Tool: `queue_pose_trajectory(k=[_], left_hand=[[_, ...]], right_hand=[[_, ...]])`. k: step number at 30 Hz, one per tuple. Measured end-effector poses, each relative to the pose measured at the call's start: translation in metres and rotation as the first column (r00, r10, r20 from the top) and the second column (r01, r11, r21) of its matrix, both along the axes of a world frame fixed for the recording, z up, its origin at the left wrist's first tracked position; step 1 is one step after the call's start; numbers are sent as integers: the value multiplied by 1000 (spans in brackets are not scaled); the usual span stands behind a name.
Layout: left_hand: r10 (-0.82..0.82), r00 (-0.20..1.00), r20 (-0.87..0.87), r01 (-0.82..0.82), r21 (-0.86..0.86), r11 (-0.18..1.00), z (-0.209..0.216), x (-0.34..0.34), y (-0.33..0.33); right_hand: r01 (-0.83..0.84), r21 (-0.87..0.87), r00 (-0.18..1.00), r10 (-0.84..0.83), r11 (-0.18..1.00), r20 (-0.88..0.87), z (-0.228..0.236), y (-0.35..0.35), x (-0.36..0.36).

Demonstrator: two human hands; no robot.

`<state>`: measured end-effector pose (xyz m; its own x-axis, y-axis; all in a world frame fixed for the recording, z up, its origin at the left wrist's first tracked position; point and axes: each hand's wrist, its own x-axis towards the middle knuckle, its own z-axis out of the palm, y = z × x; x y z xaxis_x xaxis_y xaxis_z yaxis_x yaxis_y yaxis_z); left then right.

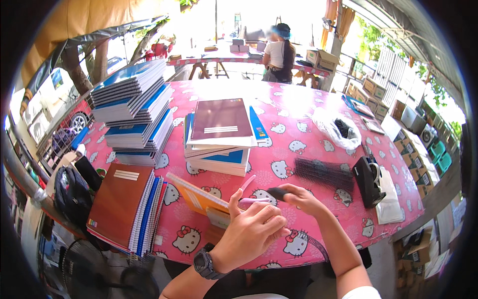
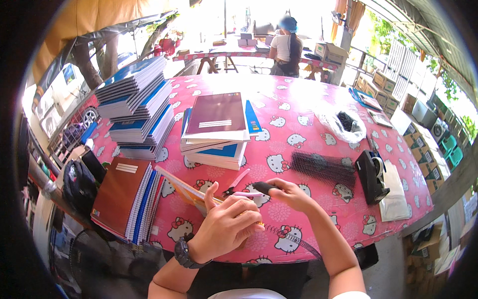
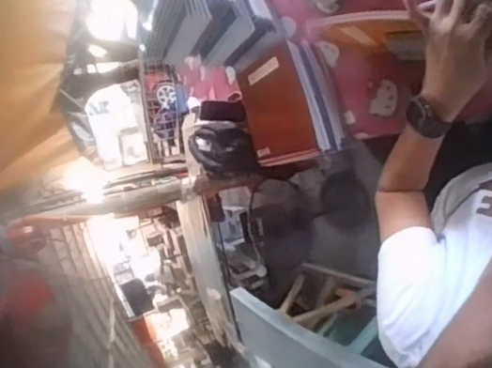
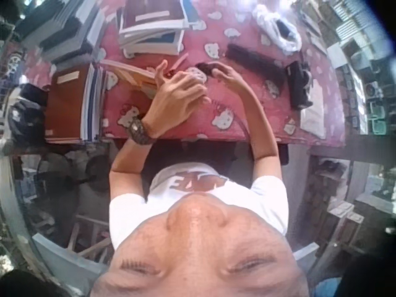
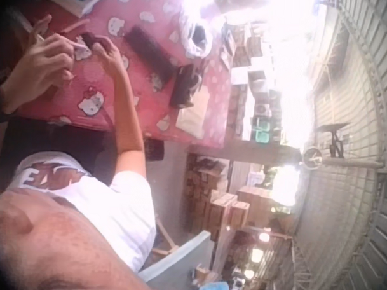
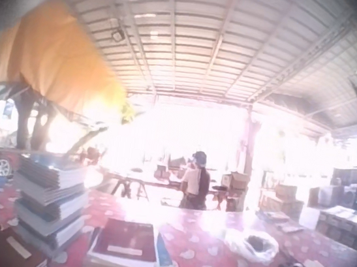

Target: The person assembles multiple notebooks by inserting a spiral binding through pre-punched holes in the covers and pages, then using a black handheld tool to crimp the ends of the spirals.

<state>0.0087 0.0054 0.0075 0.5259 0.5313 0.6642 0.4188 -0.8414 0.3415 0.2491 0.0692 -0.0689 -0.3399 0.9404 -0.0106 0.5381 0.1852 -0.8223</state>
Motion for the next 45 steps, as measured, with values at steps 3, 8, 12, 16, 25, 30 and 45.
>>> queue_pose_trajectory(k=[3, 8, 12, 16, 25, 30, 45], left_hand=[[43, 999, 23, -42, -12, 999, 2, 1, 1], [38, 999, -19, -38, -35, 999, 0, -1, 4], [211, 970, 117, -213, -1, 977, 9, -9, 0], [214, 973, 81, -216, 16, 976, -10, -28, 16], [353, 930, 105, -360, 50, 932, -6, -22, 16], [356, 930, 90, -363, 74, 929, -8, -40, 25], [259, 937, 235, -261, -21, 965, -6, -51, 23]], right_hand=[[-153, -108, 864, 80, 982, -497, 20, -29, 0], [-365, 4, 481, 192, 931, -856, 46, -59, -9], [-241, 26, 793, 213, 970, -570, 65, -63, -13], [-255, 7, 884, 235, 967, -404, 78, -60, -24], [-149, 232, 966, 92, 961, 242, 100, -23, -18], [-388, 135, 911, 401, 912, -98, 112, -20, -35], [-203, 216, 963, 156, 955, 219, 114, 6, -61]])
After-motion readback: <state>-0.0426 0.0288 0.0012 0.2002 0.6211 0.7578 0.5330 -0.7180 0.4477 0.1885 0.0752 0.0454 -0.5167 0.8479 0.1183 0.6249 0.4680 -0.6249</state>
